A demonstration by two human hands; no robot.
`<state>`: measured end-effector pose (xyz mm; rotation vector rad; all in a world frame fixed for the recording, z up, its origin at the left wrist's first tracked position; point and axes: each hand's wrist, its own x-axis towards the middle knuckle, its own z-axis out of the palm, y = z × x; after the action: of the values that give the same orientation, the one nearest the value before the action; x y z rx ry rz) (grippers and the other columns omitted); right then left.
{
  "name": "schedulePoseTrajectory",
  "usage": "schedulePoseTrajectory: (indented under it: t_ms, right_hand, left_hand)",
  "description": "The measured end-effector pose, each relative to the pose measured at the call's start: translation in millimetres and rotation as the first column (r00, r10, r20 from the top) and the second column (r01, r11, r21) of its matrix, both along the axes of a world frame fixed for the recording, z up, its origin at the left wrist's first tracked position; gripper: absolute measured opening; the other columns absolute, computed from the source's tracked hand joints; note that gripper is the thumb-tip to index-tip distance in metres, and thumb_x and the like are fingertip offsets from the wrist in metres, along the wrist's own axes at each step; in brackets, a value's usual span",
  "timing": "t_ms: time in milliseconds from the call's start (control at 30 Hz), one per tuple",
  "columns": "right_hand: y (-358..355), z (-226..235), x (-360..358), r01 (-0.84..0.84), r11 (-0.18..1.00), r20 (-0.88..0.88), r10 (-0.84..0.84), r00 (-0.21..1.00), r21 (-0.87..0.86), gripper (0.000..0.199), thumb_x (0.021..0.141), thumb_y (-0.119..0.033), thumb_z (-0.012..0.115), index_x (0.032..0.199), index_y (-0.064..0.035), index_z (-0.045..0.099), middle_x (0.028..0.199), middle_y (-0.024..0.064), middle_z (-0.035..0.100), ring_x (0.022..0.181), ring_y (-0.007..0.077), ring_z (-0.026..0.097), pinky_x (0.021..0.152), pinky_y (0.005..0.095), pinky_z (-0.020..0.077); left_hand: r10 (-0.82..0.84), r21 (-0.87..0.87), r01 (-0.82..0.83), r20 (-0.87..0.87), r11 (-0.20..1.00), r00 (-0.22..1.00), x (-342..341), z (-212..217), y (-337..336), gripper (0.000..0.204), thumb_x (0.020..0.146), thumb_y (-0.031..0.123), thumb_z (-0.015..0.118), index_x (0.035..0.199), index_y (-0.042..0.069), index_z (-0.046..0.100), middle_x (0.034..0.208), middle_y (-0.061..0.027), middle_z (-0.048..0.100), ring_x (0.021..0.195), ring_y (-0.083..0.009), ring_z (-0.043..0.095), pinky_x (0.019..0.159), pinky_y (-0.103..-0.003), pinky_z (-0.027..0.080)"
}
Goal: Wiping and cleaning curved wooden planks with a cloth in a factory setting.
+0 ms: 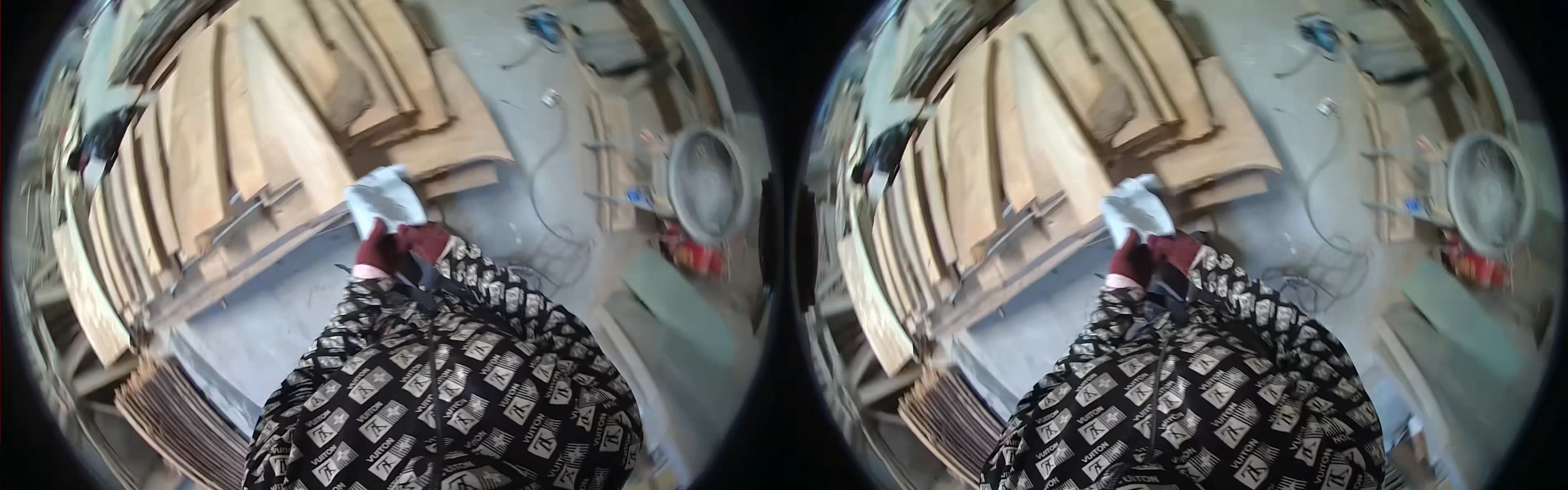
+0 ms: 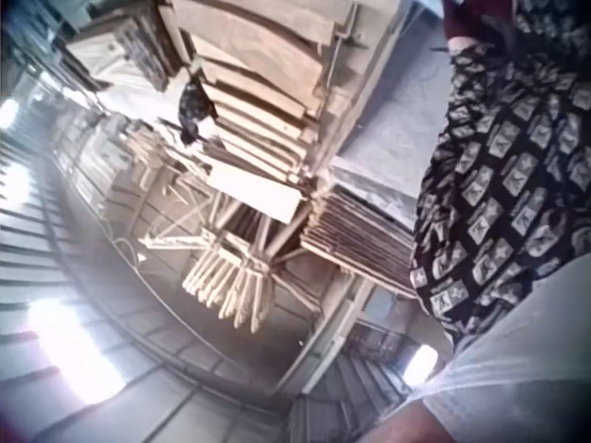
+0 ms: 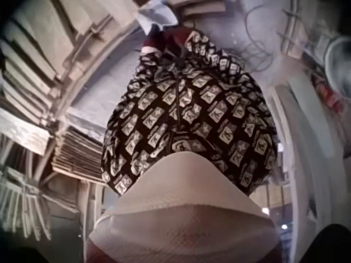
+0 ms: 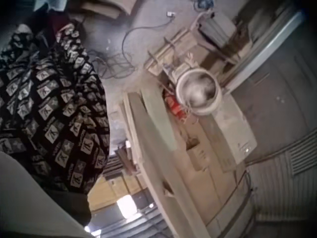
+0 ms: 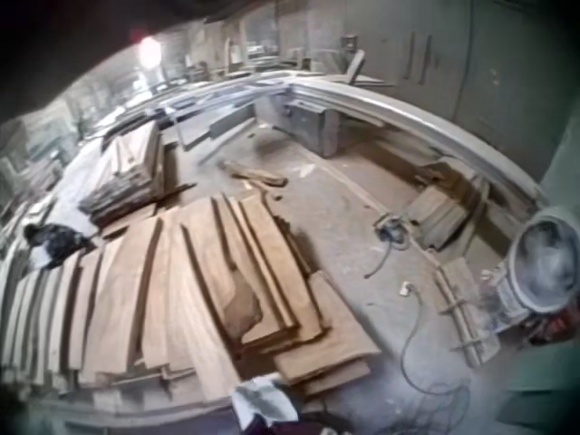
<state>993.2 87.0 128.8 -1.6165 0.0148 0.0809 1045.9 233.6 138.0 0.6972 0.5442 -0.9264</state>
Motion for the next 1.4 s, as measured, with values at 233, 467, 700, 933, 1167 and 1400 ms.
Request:
schedulePoseTrajectory:
  t_ms: [233,467,700,933,1167,1400]
  right_hand:
    - [23,-8,38,0.596,0.744,-0.653,-0.295,0.698,0.301,0.021,0.079,-0.018,0.060,0.097,-0.0076,0.057,0.084,0.0006,0.058,0.058,0.0112,0.053,0.048,0.0230,0.0426]
    - [31,-63,-7,0.843,0.226,-0.756,-0.372,0.538,0.489,0.029,0.082,-0.008,0.054,0.111,-0.0072,0.050,0.098,0.0031,0.057,0.083,0.0129,0.056,0.068,0.0233,0.0479]
    - [36,-108,-146,0.900,0.401,-0.757,-0.533,0.379,0.168,0.033,0.084,-0.010,0.052,0.116,-0.0035,0.046,0.112,0.0080,0.052,0.102,0.0209,0.049,0.088,0.0334,0.0413]
    - [87,-94,-190,0.237,0.725,-0.523,-0.648,0.553,-0.647,0.038,0.082,-0.011,0.057,0.118,-0.0062,0.045,0.108,0.0113,0.055,0.101,0.0232,0.051,0.087,0.0336,0.0409]
    - [65,-109,-219,0.064,0.577,-0.476,-0.725,0.498,-0.814,0.044,0.078,-0.026,0.062,0.118,-0.0173,0.048,0.112,0.0128,0.054,0.105,0.0246,0.050,0.089,0.0326,0.0391]
    - [-4,-231,-261,0.560,0.619,-0.400,-0.785,0.474,-0.550,0.038,0.090,-0.022,0.038,0.121,-0.0007,0.041,0.117,0.0125,0.049,0.107,0.0201,0.048,0.092,0.0310,0.0377]
  left_hand:
    - [0.147,0.113,-0.143,-0.029,0.983,0.989,-3,-32,-19,0.039,0.082,0.026,0.056,0.112,0.004,0.045,0.098,-0.0073,0.055,0.086,-0.0206,0.054,0.075,-0.036,0.045]
    - [-0.641,0.355,0.580,0.073,0.733,0.764,-18,-51,40,0.033,0.077,0.026,0.061,0.100,0.003,0.055,0.086,-0.0058,0.059,0.083,-0.0189,0.056,0.073,-0.029,0.044]
    - [-0.852,0.902,0.220,-0.238,-0.372,-0.466,-19,-58,198,0.042,0.062,0.044,0.064,0.088,0.011,0.060,0.083,-0.0178,0.058,0.081,-0.0356,0.057,0.068,-0.044,0.047]
    - [-0.685,0.738,0.569,0.203,-0.362,-0.699,-7,-89,284,0.038,0.070,0.033,0.058,0.100,0.009,0.058,0.096,-0.0176,0.059,0.090,-0.0287,0.057,0.075,-0.038,0.046]
    - [-0.648,0.559,0.779,0.487,-0.284,-0.586,-24,-101,321,0.036,0.078,0.033,0.050,0.104,0.009,0.056,0.097,-0.0159,0.059,0.092,-0.0312,0.055,0.078,-0.038,0.044]
    - [-0.519,0.748,0.558,0.336,-0.360,-0.786,-10,-202,219,0.041,0.079,0.038,0.049,0.107,0.008,0.054,0.097,-0.0160,0.058,0.094,-0.0313,0.054,0.081,-0.039,0.042]
